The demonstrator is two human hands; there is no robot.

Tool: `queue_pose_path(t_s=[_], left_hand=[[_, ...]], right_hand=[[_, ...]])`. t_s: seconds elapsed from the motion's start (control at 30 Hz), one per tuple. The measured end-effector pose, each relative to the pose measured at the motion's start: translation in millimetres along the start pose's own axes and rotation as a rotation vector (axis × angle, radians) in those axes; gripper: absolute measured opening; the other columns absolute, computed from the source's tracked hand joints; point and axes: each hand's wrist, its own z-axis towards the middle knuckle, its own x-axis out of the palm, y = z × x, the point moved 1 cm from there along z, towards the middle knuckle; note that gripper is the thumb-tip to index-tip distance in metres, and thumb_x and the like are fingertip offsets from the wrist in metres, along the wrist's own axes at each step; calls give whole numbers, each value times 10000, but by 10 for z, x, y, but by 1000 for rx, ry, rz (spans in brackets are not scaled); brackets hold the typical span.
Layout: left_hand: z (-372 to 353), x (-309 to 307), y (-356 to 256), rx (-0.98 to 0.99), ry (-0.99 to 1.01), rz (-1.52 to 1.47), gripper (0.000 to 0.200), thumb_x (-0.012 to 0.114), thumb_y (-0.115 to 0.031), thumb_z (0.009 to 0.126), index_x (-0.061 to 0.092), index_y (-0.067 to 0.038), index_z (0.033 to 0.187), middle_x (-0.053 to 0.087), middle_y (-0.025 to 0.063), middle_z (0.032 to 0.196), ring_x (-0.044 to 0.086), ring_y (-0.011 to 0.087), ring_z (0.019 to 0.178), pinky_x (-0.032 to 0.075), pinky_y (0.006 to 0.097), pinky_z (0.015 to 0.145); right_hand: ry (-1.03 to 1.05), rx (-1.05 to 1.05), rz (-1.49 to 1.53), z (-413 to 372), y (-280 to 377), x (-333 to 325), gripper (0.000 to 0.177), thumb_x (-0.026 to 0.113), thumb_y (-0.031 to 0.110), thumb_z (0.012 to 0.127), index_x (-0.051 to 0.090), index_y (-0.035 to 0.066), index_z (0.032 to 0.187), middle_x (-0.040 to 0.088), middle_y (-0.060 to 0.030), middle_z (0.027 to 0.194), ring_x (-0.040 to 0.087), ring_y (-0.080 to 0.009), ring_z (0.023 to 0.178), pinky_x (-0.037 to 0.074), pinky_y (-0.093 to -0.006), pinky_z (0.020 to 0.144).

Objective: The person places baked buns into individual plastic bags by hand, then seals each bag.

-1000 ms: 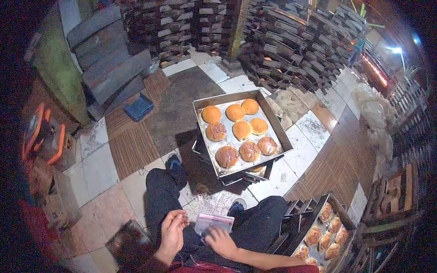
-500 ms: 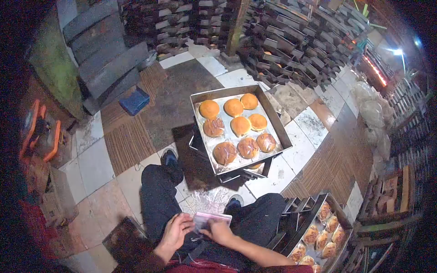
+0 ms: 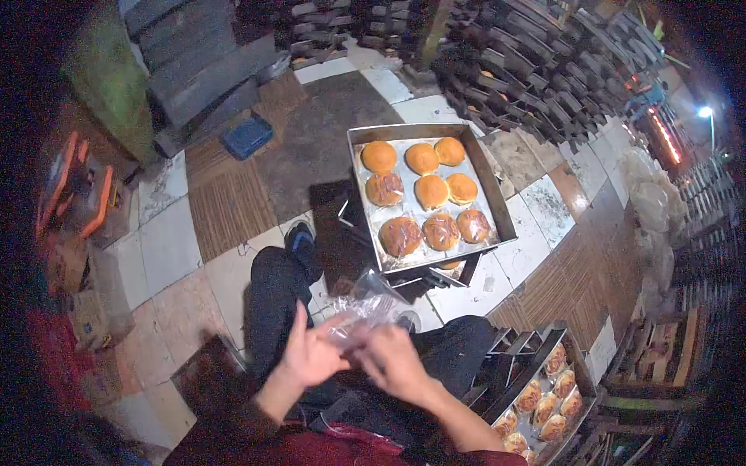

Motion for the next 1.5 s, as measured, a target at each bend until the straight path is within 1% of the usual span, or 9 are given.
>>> queue_pose_path(t_s=[0.1, 0.17, 0.3, 0.63, 0.9, 1.07, 1.27, 1.4, 1.5], left_hand=[[38, 105, -318, -24, 150, -21, 882, 285, -750, 760, 334, -59, 1307, 443, 208, 1266, 475, 375, 1118, 394, 554, 893], [-42, 186, -426, 161, 105, 433, 866, 405, -694, 769, 256, -68, 1348, 417, 209, 1285, 481, 356, 1115, 423, 539, 876], [-112, 458, -687, 187, 114, 809, 503, 507, -198, 892, 305, 4, 1306, 486, 159, 1202, 552, 262, 1023, 509, 419, 822], [265, 607, -1004, -244, 224, 785, 302, 497, -108, 890, 503, 46, 1149, 608, 122, 1015, 628, 205, 875, 556, 332, 687], [684, 554, -1010, 188, 84, 1055, 155, 606, -163, 849, 609, -19, 792, 581, 2, 650, 528, 72, 543, 417, 205, 474], [1251, 212, -1340, 636, -470, 838, 341, 476, -359, 917, 531, -91, 714, 453, -51, 576, 384, 46, 475, 286, 208, 419], [1497, -91, -1449, 779, -314, 480, 451, 401, -446, 923, 487, -66, 697, 502, 34, 609, 442, 142, 483, 335, 269, 448], [1523, 204, -1489, 722, -246, 391, 499, 320, -534, 900, 444, -97, 693, 392, 48, 490, 393, 171, 468, 314, 293, 491], [1568, 155, -1513, 706, -104, 324, 557, 265, -575, 888, 459, -90, 694, 411, 58, 505, 393, 175, 473, 314, 287, 498]], right_hand=[[254, -223, -389, -232, -69, 214, 254, 601, 104, 677, 566, 136, 926, 505, -65, 969, 455, -260, 1034, 288, -501, 977], [258, -225, -492, -241, -84, 86, 204, 577, 142, 682, 571, 166, 885, 501, -55, 976, 452, -265, 1044, 235, -564, 1000], [137, -287, -657, -78, 52, -306, 122, 582, 180, 661, 540, 195, 775, 514, 8, 1039, 389, -263, 1182, 130, -641, 1014], [28, -727, -632, 52, 241, -836, 128, 610, 220, 687, 485, 197, 677, 584, 64, 997, 512, -189, 1086, 308, -521, 984], [-244, -660, -949, 679, -555, -1192, 217, 682, 166, 667, 676, 161, 883, 633, 27, 900, 580, -218, 957, 367, -480, 924], [-788, -112, -577, 1498, -1539, -1442, 269, 544, -88, 764, 613, 28, 997, 636, -103, 950, 595, -250, 920, 450, -343, 842], [-256, 338, -532, 2227, -3526, -949, 368, 545, 248, 849, 521, -28, 1091, 591, -263, 939, 569, -394, 900, 457, -428, 765], [-138, 647, -554, 2557, -3898, -966, 572, 563, 457, 811, 530, -46, 1082, 612, -266, 914, 610, -372, 847, 474, -416, 733], [380, 752, -633, 2687, -3679, -1209, 469, 557, 460, 800, 650, 9, 885, 632, -217, 888, 620, -352, 782, 483, -413, 676]])
